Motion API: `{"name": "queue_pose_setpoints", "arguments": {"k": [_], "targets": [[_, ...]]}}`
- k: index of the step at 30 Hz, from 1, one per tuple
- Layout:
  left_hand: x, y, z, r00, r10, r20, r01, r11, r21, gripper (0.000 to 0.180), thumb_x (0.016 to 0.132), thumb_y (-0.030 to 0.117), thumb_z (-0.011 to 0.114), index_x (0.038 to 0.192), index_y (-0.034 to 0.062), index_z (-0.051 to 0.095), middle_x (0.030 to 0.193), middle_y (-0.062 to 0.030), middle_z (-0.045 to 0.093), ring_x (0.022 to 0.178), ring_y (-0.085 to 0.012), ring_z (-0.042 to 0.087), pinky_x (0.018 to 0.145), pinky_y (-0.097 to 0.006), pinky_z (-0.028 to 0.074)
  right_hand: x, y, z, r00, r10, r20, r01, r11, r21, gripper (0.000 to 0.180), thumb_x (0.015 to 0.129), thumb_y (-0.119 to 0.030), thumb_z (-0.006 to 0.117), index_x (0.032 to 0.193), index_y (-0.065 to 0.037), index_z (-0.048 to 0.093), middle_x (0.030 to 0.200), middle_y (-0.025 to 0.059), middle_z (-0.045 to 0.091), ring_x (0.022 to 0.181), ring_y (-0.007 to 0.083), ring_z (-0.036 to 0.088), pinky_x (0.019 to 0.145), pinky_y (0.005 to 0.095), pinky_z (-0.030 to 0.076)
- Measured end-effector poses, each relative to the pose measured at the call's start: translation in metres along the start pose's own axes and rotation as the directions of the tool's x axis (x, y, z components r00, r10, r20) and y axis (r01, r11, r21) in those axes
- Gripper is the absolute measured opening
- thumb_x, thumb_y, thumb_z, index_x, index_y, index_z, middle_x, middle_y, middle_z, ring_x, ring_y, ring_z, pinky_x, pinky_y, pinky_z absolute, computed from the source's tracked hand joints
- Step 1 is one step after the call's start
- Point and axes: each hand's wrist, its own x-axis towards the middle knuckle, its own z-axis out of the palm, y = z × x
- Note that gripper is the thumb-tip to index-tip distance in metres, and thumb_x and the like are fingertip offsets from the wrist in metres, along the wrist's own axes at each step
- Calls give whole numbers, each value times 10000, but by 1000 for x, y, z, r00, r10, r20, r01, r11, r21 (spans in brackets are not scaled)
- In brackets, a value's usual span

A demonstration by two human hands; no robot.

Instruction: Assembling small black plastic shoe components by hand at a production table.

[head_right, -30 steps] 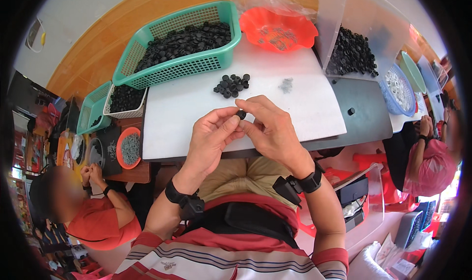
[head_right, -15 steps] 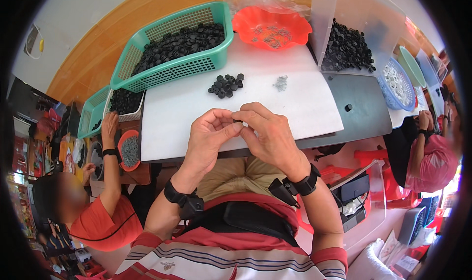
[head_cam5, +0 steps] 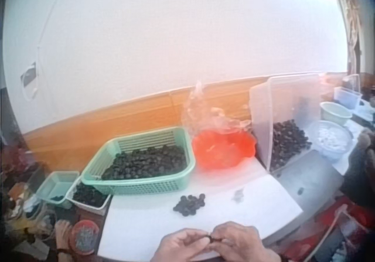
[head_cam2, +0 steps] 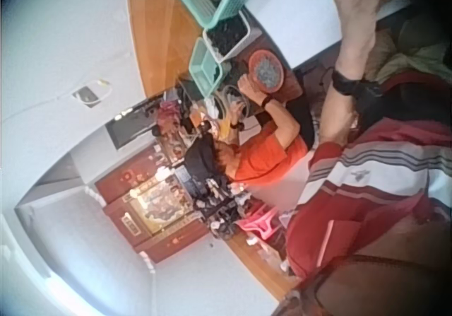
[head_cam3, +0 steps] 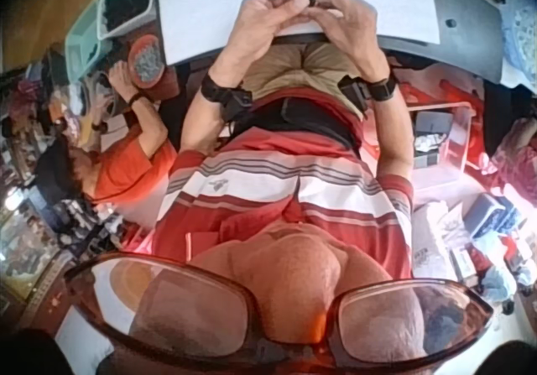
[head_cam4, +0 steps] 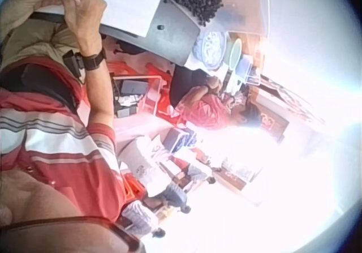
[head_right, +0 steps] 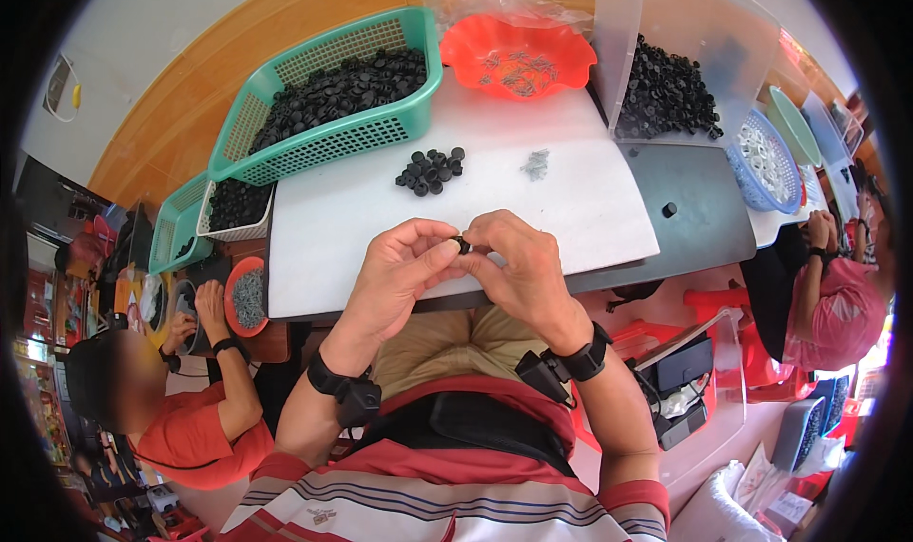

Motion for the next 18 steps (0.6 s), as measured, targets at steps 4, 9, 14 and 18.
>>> {"name": "queue_pose_setpoints", "arguments": {"k": [4, 9, 14, 18], "targets": [[2, -1, -2, 1000, 17, 2, -17, 999, 36, 185, 991, 77, 684, 1152, -6, 643, 1053, -88, 709, 942, -171, 721, 875, -333, 611, 4, -4, -3, 1000, 15, 27, -15, 1000, 11, 254, 774, 13, 800, 992, -35, 678, 949, 109, 702, 764, 238, 723, 649, 326, 571], [1, 1, -5, 1000, 6, 26, -7, 998, 62, 177, 989, 88, 691, 1133, -4, 643, 1036, -83, 707, 916, -157, 716, 857, -321, 613, 6, -1, -7, 995, 23, 98, -32, 995, 96, 237, 791, 11, 797, 996, -36, 687, 955, 111, 704, 734, 213, 716, 645, 310, 578], [1, 4, -8, 997, -62, 54, 61, 998, 19, 174, 991, 105, 694, 1120, 0, 643, 1023, -80, 708, 905, -152, 714, 850, -318, 614, 8, -4, -9, 983, 114, 143, -141, 970, 198, 219, 797, -11, 814, 980, -30, 695, 938, 112, 711, 730, 200, 716, 651, 295, 576], [0, 4, -4, 997, -62, 38, 65, 995, -81, 181, 995, 127, 694, 1118, 6, 639, 1023, -73, 704, 913, -152, 710, 852, -322, 612, 5, -4, -4, 997, 52, 53, -56, 995, 82, 235, 787, -29, 836, 976, -33, 696, 927, 109, 713, 727, 195, 711, 638, 293, 560]]}}
